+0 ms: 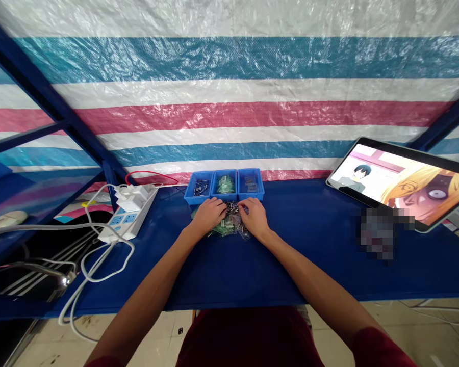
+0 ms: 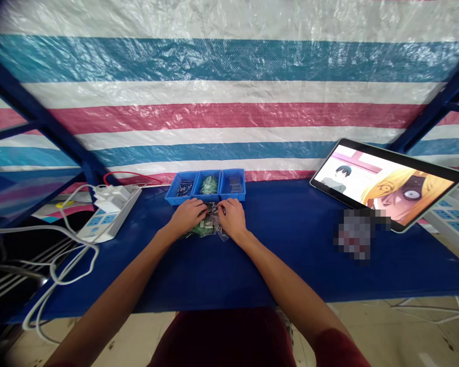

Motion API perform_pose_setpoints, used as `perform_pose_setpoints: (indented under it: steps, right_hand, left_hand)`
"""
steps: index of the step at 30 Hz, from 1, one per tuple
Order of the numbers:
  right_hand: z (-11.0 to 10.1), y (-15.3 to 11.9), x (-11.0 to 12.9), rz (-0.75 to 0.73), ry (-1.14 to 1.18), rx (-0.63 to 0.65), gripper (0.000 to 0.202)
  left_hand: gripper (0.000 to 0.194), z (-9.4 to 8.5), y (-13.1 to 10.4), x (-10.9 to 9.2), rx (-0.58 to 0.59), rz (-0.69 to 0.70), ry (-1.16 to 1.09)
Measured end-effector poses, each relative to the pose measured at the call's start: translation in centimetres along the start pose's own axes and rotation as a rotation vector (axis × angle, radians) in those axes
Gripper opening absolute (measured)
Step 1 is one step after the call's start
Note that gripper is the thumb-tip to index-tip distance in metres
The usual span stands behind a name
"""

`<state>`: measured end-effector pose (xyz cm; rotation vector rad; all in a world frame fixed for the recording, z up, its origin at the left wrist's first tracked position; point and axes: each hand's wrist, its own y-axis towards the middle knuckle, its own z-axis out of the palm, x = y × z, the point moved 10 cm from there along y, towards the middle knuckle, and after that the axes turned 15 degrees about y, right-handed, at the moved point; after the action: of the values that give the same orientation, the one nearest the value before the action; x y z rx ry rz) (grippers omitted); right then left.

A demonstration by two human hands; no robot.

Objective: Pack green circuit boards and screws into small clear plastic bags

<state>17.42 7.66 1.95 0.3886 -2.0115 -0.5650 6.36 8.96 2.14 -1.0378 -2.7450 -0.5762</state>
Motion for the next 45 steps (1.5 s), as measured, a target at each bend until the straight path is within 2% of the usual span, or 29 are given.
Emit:
perform_pose_setpoints:
  steps: [4,10,14,21,25,31,38,41,45]
  right_hand:
    - [-0.2,0.0,0.0,0.004,0.009,-0.014,0.02]
    - [-0.2,0.1,0.4,-0.026,0.088,0.0,0.025]
    - [0.1,0.0,1.0,-0.062,0.131,0.033,0.027]
    - [-0.1,-0.1,2.2,-0.136,0.192,0.03,0.02]
    - [-0.3,-0.1,2.1,-0.106,0.205,0.015,0.021]
    - [-0.5,0.0,1.3,-0.037,0.19,-0.015,0.02]
    - [-0.9,0.0,0.9,-0.025,0.181,-0.042,0.018]
    - [-1.1,0.0,1.0,-0.026,0.179,-0.059,0.018]
    - [-1.3,-0.1,1.3,-0.031,0.193,-0.067,0.019]
  left_hand:
    - [0.023,-0.9,-0.1,0.8,-0.054,-0.004,-0.013]
    - [0.026,-3.1,-0.6,2.2,-0.192,-0.081,-0.195]
    - [0.025,-4.0,-1.0,2.3,-0.257,-0.101,-0.27]
    - [0.024,-4.4,-1.4,1.6,-0.313,-0.083,-0.354]
    - [0.022,-4.8,-1.7,1.9,-0.374,-0.112,-0.392]
    - [0.021,-4.8,-1.8,1.9,-0.406,-0.143,-0.417]
    - [0.019,-5.8,-2.3,0.3,-0.493,-0.061,-0.318]
    - [0.02,-5.9,-2.4,0.2,-0.502,-0.058,-0.311]
    - [0.021,-5.7,-2.2,0.9,-0.469,-0.106,-0.428]
